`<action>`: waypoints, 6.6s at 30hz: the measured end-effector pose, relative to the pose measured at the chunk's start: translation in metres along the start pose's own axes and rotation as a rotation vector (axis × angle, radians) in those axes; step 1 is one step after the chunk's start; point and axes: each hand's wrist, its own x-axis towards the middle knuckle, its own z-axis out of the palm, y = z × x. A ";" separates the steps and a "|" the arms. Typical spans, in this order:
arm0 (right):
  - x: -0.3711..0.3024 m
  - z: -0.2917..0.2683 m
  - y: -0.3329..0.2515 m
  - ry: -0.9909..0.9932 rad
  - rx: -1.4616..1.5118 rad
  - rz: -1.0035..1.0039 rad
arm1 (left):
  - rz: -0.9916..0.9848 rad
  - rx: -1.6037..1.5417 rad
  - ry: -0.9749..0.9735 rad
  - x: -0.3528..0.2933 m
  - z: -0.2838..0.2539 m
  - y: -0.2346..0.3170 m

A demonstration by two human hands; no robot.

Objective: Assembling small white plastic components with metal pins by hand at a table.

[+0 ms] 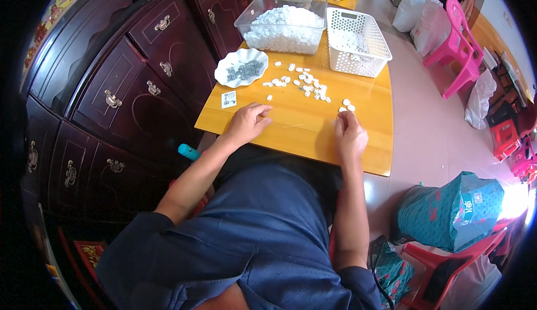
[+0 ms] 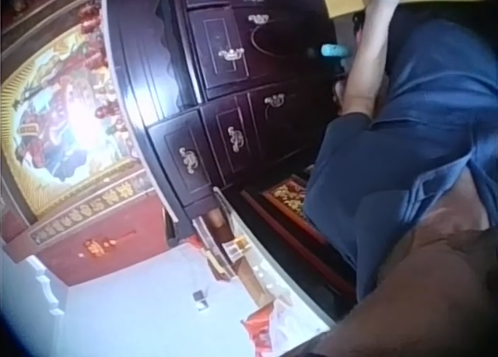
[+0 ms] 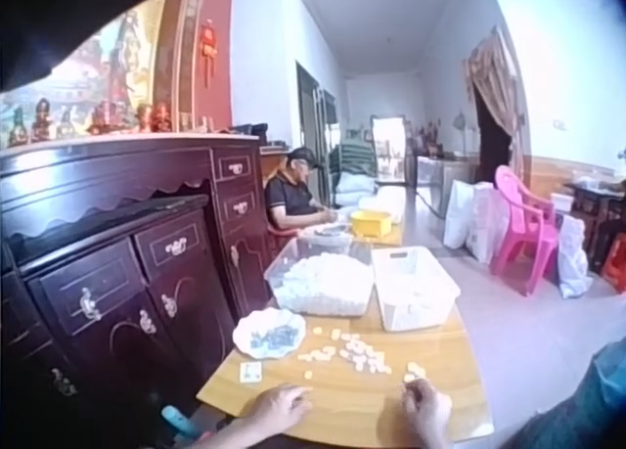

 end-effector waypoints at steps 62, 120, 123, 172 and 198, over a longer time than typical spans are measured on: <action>0.002 0.010 0.016 0.230 0.154 -0.134 | 0.171 -0.056 0.044 0.087 0.064 -0.014; 0.001 0.012 0.008 0.168 0.198 -0.129 | -0.013 0.136 -0.008 0.067 0.017 -0.016; 0.000 0.011 0.007 0.160 0.195 -0.122 | 0.034 0.138 0.026 0.065 0.009 -0.011; 0.001 0.012 0.010 0.121 0.197 -0.108 | 0.069 0.384 -0.170 0.089 0.014 -0.036; 0.001 0.012 0.012 0.145 0.188 -0.143 | -0.076 0.029 -0.183 0.053 -0.013 -0.039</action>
